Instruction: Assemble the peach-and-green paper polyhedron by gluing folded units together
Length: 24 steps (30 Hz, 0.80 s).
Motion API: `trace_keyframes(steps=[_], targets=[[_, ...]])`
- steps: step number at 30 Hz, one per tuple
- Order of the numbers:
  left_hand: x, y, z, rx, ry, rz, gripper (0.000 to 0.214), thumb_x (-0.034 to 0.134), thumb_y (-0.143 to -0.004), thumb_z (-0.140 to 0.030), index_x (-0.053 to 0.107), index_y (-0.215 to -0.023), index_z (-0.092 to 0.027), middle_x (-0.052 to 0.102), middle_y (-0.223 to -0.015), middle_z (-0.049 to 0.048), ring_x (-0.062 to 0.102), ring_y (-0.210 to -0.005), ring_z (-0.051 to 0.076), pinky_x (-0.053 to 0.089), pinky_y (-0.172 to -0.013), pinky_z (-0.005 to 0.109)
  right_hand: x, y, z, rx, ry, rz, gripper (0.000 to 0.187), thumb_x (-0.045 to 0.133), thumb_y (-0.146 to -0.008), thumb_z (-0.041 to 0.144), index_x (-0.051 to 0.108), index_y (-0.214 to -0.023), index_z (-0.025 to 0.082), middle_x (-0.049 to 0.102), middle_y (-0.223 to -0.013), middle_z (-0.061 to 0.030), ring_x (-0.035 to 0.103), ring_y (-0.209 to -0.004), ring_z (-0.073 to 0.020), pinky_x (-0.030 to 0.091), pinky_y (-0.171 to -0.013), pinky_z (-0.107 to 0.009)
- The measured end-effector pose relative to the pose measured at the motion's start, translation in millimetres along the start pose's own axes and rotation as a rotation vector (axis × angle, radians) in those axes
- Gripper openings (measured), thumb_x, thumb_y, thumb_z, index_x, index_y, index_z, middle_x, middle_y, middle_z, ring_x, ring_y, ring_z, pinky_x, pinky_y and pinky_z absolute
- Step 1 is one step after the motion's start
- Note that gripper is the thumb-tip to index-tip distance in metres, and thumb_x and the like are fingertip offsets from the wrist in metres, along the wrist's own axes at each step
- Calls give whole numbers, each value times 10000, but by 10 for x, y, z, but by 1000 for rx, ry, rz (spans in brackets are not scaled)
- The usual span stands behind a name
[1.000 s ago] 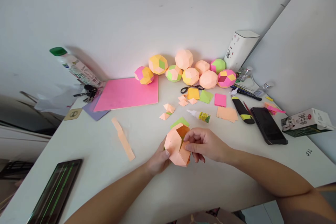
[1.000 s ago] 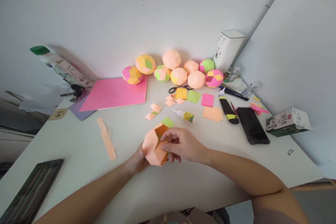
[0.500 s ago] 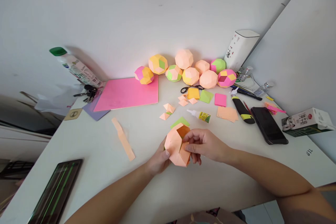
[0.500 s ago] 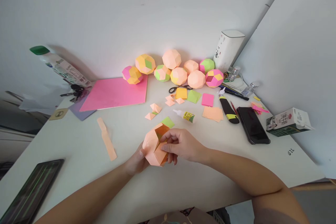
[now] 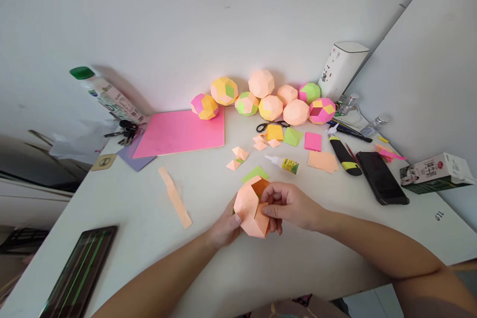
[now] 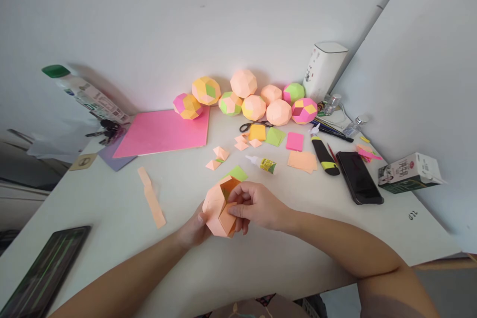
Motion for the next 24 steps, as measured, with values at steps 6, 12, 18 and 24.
trace_keyframes(steps=[6, 12, 18, 24], targets=[[26, -7, -26, 6, -44, 20, 766, 599, -698, -713, 509, -1181, -125, 665, -809, 134, 649, -917, 359, 497, -747, 461, 18, 10, 22, -3, 13, -4, 308, 703, -778, 407, 521, -851, 169, 619, -594, 32, 606, -461, -110, 496, -410, -213], [32, -6, -46, 13, -43, 5, 770, 603, -711, -694, 478, -1221, -132, 658, -823, 129, 654, -875, 345, 496, -760, 483, 27, 22, 51, -53, 11, -20, 276, 697, -785, 380, 529, -838, 168, 615, -611, 30, 604, -480, -104, 495, -422, -214], [22, -2, -33, 10, -31, 1, 810, 608, -707, -693, 438, -1275, -141, 656, -829, 122, 659, -825, 326, 496, -755, 486, 35, 26, 74, -71, 21, -25, 264, 691, -790, 377, 531, -827, 171, 605, -606, 35, 602, -479, -103, 495, -427, -218], [42, -16, -53, 10, -36, 9, 792, 618, -687, -702, 505, -1224, -130, 649, -814, 121, 659, -807, 320, 498, -756, 484, 41, 24, 68, -61, 36, -14, 276, 687, -789, 391, 526, -831, 171, 605, -602, 34, 601, -477, -107, 493, -429, -224]])
Point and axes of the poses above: each hand's wrist, its own y-axis away from the middle knuckle, its own x-axis out of the palm, z = x × y, the point moved 2 cm from there along -y, towards the middle knuckle
